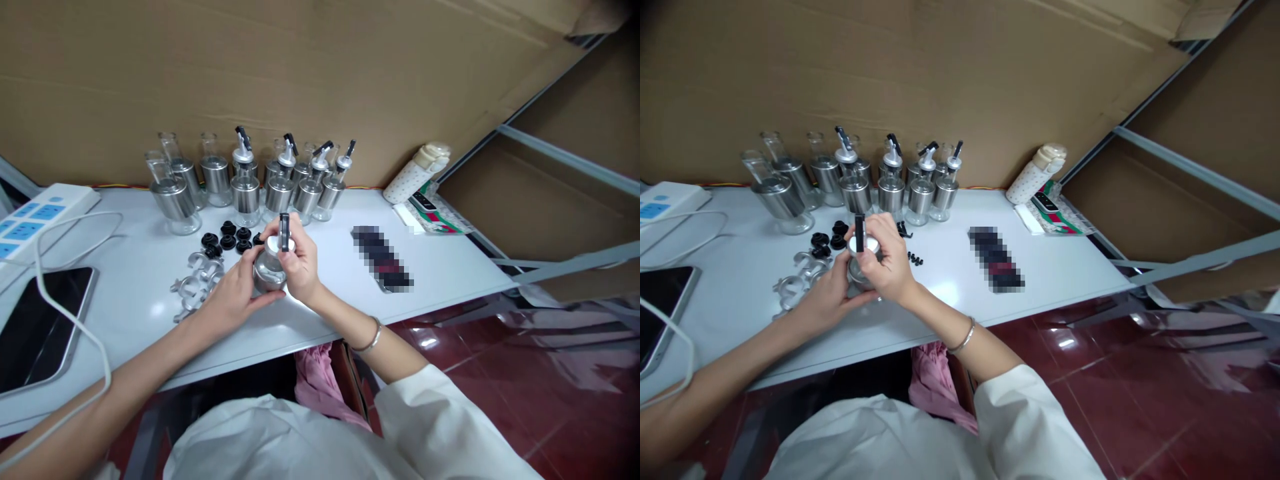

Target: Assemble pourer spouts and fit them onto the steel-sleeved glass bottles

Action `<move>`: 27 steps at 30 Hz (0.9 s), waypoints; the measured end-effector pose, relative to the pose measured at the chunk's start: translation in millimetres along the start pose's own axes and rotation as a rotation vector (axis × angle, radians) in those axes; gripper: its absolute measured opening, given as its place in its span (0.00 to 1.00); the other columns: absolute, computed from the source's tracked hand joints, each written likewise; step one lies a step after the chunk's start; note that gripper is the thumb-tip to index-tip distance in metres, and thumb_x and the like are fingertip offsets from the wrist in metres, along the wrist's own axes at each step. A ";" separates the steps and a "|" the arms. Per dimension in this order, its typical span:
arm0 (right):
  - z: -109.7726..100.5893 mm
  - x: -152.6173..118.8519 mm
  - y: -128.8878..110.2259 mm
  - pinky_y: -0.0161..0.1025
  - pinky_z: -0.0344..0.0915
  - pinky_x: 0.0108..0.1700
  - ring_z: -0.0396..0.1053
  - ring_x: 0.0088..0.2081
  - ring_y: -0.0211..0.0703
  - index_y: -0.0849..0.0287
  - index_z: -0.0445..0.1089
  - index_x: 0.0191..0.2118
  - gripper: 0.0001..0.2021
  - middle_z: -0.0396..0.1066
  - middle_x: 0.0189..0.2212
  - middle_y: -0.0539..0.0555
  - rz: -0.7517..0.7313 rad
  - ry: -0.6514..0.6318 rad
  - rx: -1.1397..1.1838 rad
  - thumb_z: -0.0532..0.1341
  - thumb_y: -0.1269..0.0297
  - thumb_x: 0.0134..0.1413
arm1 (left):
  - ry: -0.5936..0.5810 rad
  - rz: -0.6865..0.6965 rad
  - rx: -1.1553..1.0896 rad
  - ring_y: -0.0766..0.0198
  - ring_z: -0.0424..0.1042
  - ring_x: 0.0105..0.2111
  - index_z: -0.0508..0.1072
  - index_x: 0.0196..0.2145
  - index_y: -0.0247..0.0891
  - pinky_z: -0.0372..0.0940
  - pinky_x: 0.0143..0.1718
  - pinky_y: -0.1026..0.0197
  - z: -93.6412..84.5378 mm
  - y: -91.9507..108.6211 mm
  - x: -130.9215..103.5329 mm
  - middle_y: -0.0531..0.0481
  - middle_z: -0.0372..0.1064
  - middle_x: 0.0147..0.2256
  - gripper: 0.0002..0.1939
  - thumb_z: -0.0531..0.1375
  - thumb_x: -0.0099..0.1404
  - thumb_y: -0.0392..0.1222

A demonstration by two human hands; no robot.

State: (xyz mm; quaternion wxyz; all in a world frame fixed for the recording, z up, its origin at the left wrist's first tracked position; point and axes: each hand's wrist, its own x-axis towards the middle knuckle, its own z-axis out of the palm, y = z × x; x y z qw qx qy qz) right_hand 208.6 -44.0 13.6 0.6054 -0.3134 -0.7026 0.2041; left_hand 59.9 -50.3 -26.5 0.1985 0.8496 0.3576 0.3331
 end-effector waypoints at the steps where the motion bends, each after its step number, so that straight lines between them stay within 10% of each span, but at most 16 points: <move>1: -0.4 0.7 -0.6 0.49 0.63 0.45 0.64 0.37 0.46 0.56 0.66 0.33 0.23 0.68 0.31 0.54 -0.006 -0.001 0.010 0.47 0.41 0.59 | -0.005 -0.001 0.000 0.44 0.74 0.48 0.50 0.56 0.38 0.71 0.42 0.47 0.1 0.0 -0.1 0.35 0.67 0.51 0.33 0.61 0.62 0.53; 18: -13.2 -11.0 1.6 0.47 0.64 0.43 0.65 0.39 0.46 0.55 0.60 0.45 0.20 0.64 0.38 0.55 0.106 -0.228 0.116 0.47 0.44 0.62 | -0.044 0.017 -0.011 0.45 0.74 0.47 0.51 0.56 0.39 0.72 0.41 0.46 0.4 3.0 -3.6 0.37 0.68 0.48 0.31 0.61 0.63 0.53; 27: -12.9 33.1 -6.7 0.47 0.66 0.42 0.66 0.38 0.45 0.53 0.60 0.49 0.20 0.63 0.37 0.54 0.018 -0.037 -0.167 0.50 0.43 0.62 | 0.443 0.265 0.091 0.49 0.58 0.59 0.47 0.61 0.38 0.64 0.56 0.42 9.2 12.5 -7.6 0.34 0.52 0.55 0.31 0.58 0.66 0.39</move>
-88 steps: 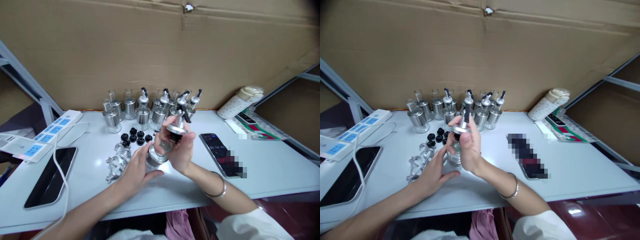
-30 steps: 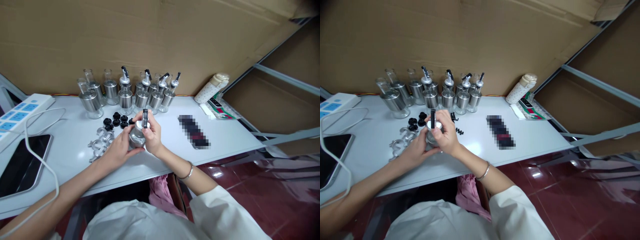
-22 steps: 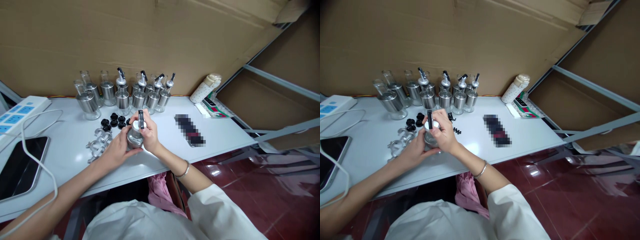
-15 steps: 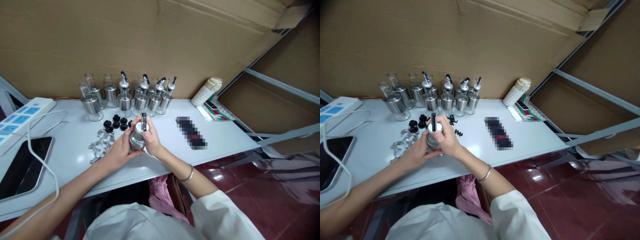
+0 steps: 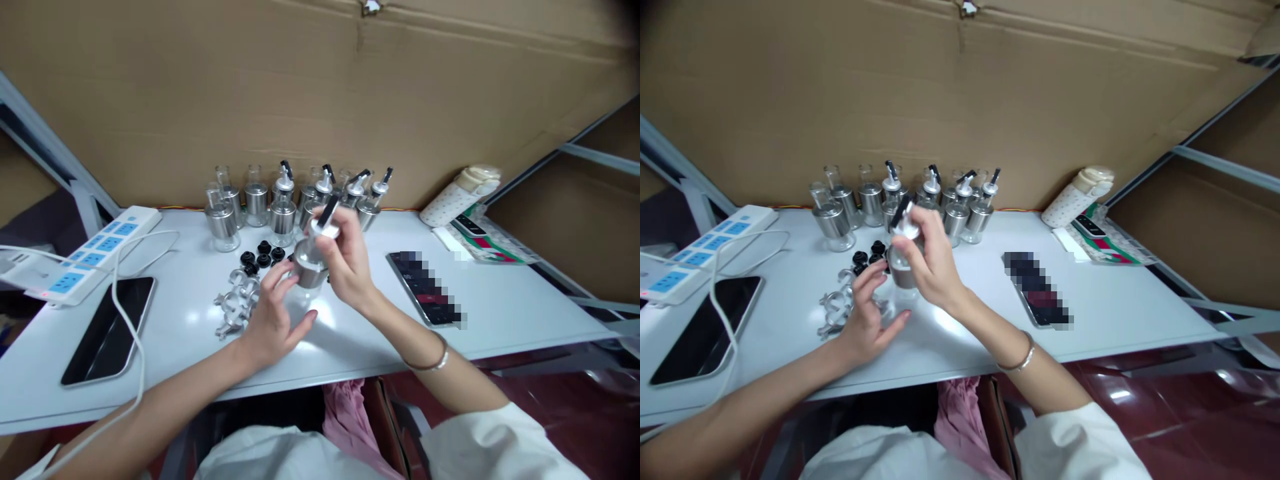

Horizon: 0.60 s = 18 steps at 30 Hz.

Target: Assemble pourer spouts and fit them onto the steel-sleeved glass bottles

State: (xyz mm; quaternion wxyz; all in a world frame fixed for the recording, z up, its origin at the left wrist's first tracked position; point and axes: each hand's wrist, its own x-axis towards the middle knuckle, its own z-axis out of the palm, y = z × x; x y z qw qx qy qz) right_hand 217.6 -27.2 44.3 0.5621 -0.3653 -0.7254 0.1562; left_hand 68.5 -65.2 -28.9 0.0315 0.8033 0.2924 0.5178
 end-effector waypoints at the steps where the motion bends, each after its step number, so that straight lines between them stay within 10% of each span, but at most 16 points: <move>1: 4.3 10.6 -2.0 0.48 0.66 0.42 0.66 0.39 0.45 0.51 0.59 0.51 0.20 0.63 0.39 0.54 -0.013 0.052 0.011 0.50 0.43 0.62 | 0.020 0.035 -0.006 0.50 0.58 0.59 0.48 0.60 0.37 0.64 0.55 0.42 -0.4 1.6 0.6 0.35 0.53 0.54 0.29 0.57 0.65 0.38; 9: 62.8 85.9 10.5 0.48 0.65 0.48 0.65 0.46 0.47 0.50 0.56 0.54 0.17 0.62 0.46 0.55 -0.034 0.065 0.041 0.50 0.49 0.65 | -0.081 0.085 -0.053 0.50 0.60 0.55 0.51 0.56 0.37 0.67 0.51 0.44 -0.9 3.9 1.1 0.36 0.55 0.50 0.23 0.55 0.66 0.38; 18: 109.0 97.2 51.6 0.47 0.63 0.49 0.64 0.41 0.47 0.55 0.59 0.45 0.10 0.67 0.40 0.55 0.021 -0.049 -0.006 0.59 0.62 0.61 | -0.099 0.076 -0.105 0.49 0.59 0.56 0.50 0.57 0.37 0.67 0.50 0.43 -1.9 1.5 4.5 0.35 0.56 0.51 0.24 0.55 0.66 0.36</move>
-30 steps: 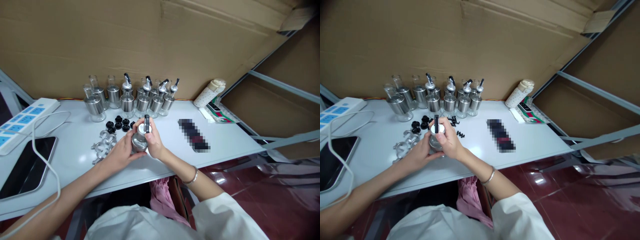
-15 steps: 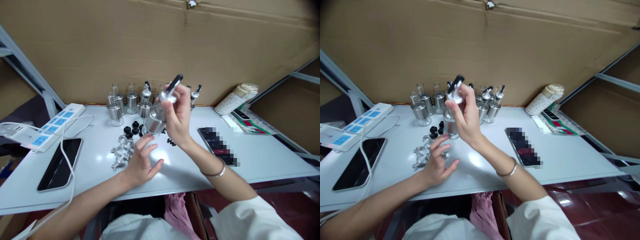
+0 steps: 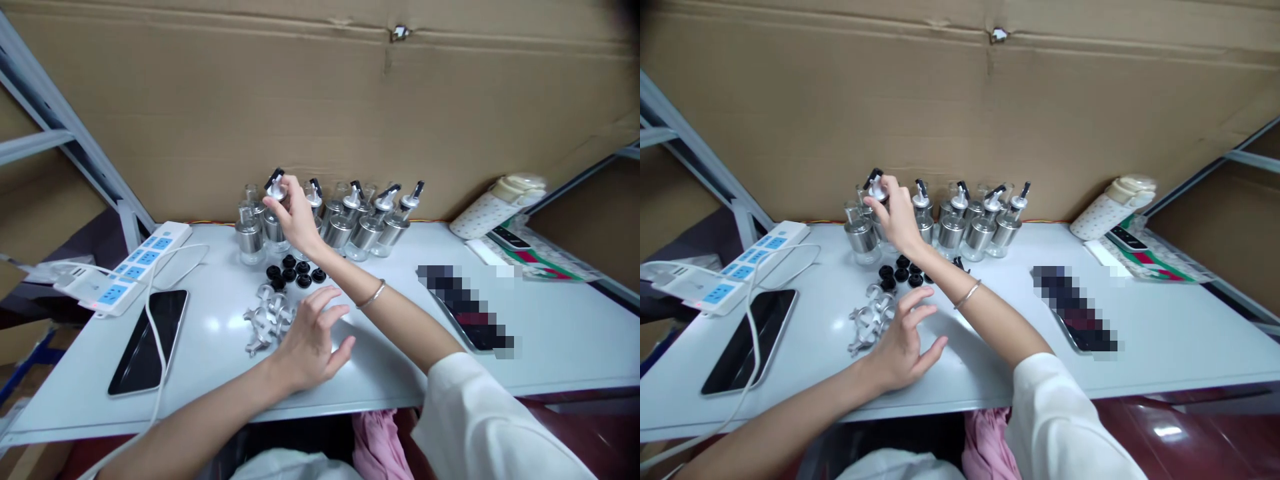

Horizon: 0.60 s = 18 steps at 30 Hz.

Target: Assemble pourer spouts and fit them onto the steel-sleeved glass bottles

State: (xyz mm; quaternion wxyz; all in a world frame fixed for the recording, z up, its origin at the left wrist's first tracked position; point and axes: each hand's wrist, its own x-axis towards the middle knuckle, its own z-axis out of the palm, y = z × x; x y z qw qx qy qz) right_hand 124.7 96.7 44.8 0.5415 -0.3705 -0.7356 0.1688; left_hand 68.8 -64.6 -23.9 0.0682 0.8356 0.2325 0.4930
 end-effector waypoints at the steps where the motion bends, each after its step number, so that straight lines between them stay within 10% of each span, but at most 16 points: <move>1: 2.5 -0.6 3.9 0.46 0.63 0.49 0.64 0.41 0.47 0.56 0.59 0.45 0.09 0.68 0.40 0.55 0.027 -0.015 -0.013 0.59 0.62 0.61 | -0.003 -0.002 0.000 0.49 0.60 0.56 0.50 0.57 0.37 0.67 0.50 0.43 0.2 -0.5 -0.3 0.35 0.56 0.51 0.25 0.55 0.65 0.36; 13: -0.6 -19.6 8.8 0.54 0.58 0.57 0.63 0.55 0.55 0.65 0.52 0.60 0.27 0.64 0.55 0.69 0.218 -0.150 -0.045 0.57 0.58 0.60 | 0.083 -0.015 0.210 0.53 0.63 0.53 0.56 0.53 0.39 0.64 0.52 0.48 -32.7 -27.5 20.6 0.39 0.61 0.49 0.17 0.54 0.67 0.34; 18: -36.3 -62.1 -9.3 0.53 0.59 0.57 0.59 0.59 0.52 0.58 0.61 0.55 0.17 0.62 0.57 0.64 0.009 -0.225 -0.100 0.55 0.66 0.60 | 0.150 -0.199 0.324 0.56 0.66 0.49 0.61 0.48 0.40 0.65 0.51 0.49 -56.8 -51.2 26.4 0.44 0.63 0.46 0.11 0.51 0.68 0.32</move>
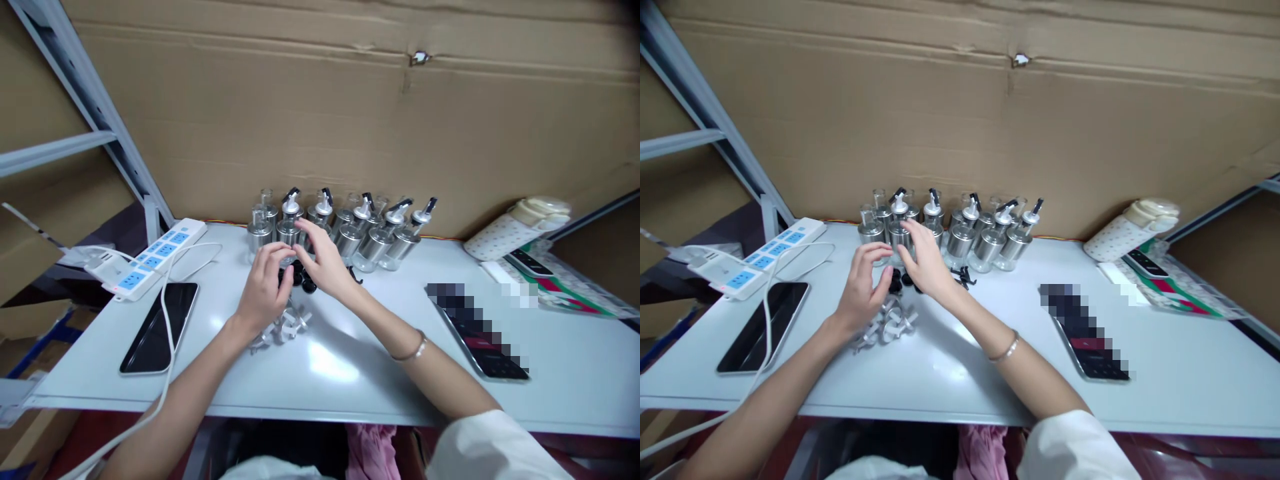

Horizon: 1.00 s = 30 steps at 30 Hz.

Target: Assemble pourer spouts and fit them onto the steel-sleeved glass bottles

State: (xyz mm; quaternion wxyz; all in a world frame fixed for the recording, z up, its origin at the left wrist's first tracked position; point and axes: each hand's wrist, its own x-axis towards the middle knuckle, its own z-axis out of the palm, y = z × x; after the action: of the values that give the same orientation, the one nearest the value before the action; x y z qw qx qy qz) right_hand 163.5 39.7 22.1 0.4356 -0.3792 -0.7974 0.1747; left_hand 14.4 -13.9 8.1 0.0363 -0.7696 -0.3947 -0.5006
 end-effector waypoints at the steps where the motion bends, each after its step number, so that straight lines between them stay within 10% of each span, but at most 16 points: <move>1: -6.5 -10.8 -0.8 0.52 0.61 0.55 0.61 0.56 0.51 0.58 0.66 0.50 0.13 0.66 0.52 0.62 -0.047 -0.023 -0.021 0.54 0.68 0.61 | 0.000 -0.002 0.013 0.56 0.67 0.48 0.61 0.47 0.40 0.65 0.51 0.50 -1.5 -3.3 0.9 0.44 0.64 0.45 0.10 0.50 0.68 0.32; 13: -35.7 -72.1 7.3 0.48 0.66 0.47 0.65 0.43 0.48 0.60 0.72 0.39 0.09 0.69 0.37 0.59 -0.048 -0.525 -0.133 0.55 0.73 0.57 | -0.074 0.101 0.061 0.61 0.65 0.34 0.60 0.35 0.40 0.64 0.36 0.58 -6.0 1.4 3.6 0.49 0.62 0.33 0.07 0.49 0.66 0.29; 30: -30.7 -72.4 14.3 0.35 0.65 0.35 0.69 0.31 0.38 0.61 0.76 0.36 0.05 0.75 0.32 0.53 0.160 -0.608 0.156 0.64 0.69 0.52 | -0.267 0.109 -0.081 0.61 0.69 0.34 0.64 0.34 0.38 0.64 0.37 0.59 -1.0 10.0 -2.5 0.48 0.68 0.32 0.07 0.50 0.67 0.29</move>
State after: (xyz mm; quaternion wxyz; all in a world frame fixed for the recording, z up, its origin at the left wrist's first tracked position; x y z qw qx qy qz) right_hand 219.4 -7.3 -10.2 0.1900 -0.3368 -0.8429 0.3741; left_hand 19.7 -22.7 10.0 -0.0206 -0.8504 -0.3332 -0.4067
